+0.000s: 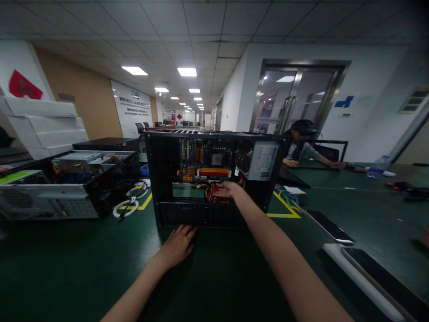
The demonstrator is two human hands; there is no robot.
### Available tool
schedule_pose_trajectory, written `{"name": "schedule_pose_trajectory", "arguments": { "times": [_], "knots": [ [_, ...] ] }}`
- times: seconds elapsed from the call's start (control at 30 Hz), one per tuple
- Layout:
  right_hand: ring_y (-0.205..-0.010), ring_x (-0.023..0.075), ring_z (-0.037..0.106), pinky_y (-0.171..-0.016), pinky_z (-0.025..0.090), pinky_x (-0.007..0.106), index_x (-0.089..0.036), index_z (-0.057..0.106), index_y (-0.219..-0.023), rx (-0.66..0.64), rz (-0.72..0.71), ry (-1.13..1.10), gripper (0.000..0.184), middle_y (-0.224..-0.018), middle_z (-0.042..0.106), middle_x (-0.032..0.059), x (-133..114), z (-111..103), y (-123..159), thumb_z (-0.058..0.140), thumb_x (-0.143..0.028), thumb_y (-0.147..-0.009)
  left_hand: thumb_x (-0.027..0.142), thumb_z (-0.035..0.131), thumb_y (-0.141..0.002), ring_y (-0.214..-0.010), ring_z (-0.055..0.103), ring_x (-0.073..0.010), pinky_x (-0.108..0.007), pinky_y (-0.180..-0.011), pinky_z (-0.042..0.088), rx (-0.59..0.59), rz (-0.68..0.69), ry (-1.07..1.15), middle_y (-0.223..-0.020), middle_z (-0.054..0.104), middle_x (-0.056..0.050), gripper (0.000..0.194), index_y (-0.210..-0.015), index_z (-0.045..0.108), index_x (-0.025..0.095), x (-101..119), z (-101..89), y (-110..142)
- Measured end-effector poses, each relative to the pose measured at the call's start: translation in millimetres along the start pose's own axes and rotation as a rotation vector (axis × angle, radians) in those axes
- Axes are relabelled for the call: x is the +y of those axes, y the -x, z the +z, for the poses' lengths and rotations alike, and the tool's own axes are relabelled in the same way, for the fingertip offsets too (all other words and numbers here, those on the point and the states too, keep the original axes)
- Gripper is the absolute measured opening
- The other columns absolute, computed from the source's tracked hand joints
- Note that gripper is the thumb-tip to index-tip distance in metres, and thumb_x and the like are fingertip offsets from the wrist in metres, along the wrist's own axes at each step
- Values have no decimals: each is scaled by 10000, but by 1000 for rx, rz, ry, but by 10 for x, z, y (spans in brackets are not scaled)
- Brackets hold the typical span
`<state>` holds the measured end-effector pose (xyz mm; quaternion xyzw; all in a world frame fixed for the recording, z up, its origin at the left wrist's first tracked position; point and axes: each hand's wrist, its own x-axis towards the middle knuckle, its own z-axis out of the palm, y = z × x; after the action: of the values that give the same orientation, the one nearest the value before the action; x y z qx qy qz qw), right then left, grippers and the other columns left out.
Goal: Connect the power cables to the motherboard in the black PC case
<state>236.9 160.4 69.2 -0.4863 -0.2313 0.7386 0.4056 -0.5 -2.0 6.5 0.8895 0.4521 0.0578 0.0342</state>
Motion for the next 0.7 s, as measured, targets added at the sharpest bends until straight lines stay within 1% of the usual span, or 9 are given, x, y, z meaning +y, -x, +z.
{"name": "schedule_pose_trajectory", "arguments": {
  "times": [0.17, 0.33, 0.47, 0.53, 0.6, 0.7],
  "knots": [
    [-912, 195, 571, -669, 524, 338, -104, 437, -798, -20, 9, 35, 91, -879, 529, 118, -5, -5, 33, 355, -80, -828, 237, 434, -753, -1157, 329, -236, -393, -941, 298, 0, 3, -5, -1284, 375, -66, 538, -1275, 310, 213, 15, -15, 13],
    [-892, 203, 579, -704, 507, 364, -80, 456, -822, -70, 51, 68, 66, -844, 562, 142, -2, -16, 95, 392, -89, -810, 233, 441, -751, -1165, 317, -244, -398, -944, 294, -4, 12, 0, -1288, 367, -74, 548, -1281, 304, 209, 10, -9, 5],
    [-819, 183, 598, -695, 509, 374, -98, 467, -784, -75, 38, 169, 70, -772, 577, 100, 11, -51, 109, 403, -68, -786, 239, 442, -754, -1150, 334, -249, -406, -928, 309, -6, -5, -1, -1282, 376, -73, 547, -1281, 300, 213, 3, 7, 4],
    [-755, 155, 607, -692, 510, 363, -103, 470, -780, -63, 29, 241, 110, -721, 573, 66, 16, -83, 93, 392, -26, -773, 241, 443, -753, -1146, 338, -249, -405, -926, 310, -9, -11, -4, -1278, 380, -73, 547, -1280, 301, 212, 0, 13, 6],
    [-681, 126, 609, -679, 511, 343, -105, 474, -791, -24, 7, 335, 154, -671, 566, 34, 16, -122, 71, 389, 18, -754, 237, 438, -756, -1149, 336, -243, -397, -929, 307, -5, -4, 1, -1278, 379, -72, 538, -1277, 307, 211, -2, 14, 10],
    [-567, 106, 593, -643, 508, 336, -108, 486, -756, 112, -71, 548, 159, -596, 555, 11, 25, -179, 52, 409, 29, -733, 238, 431, -763, -1154, 332, -240, -394, -928, 307, 6, 4, 4, -1277, 380, -74, 527, -1275, 309, 210, -1, 8, 18]
  ]
}}
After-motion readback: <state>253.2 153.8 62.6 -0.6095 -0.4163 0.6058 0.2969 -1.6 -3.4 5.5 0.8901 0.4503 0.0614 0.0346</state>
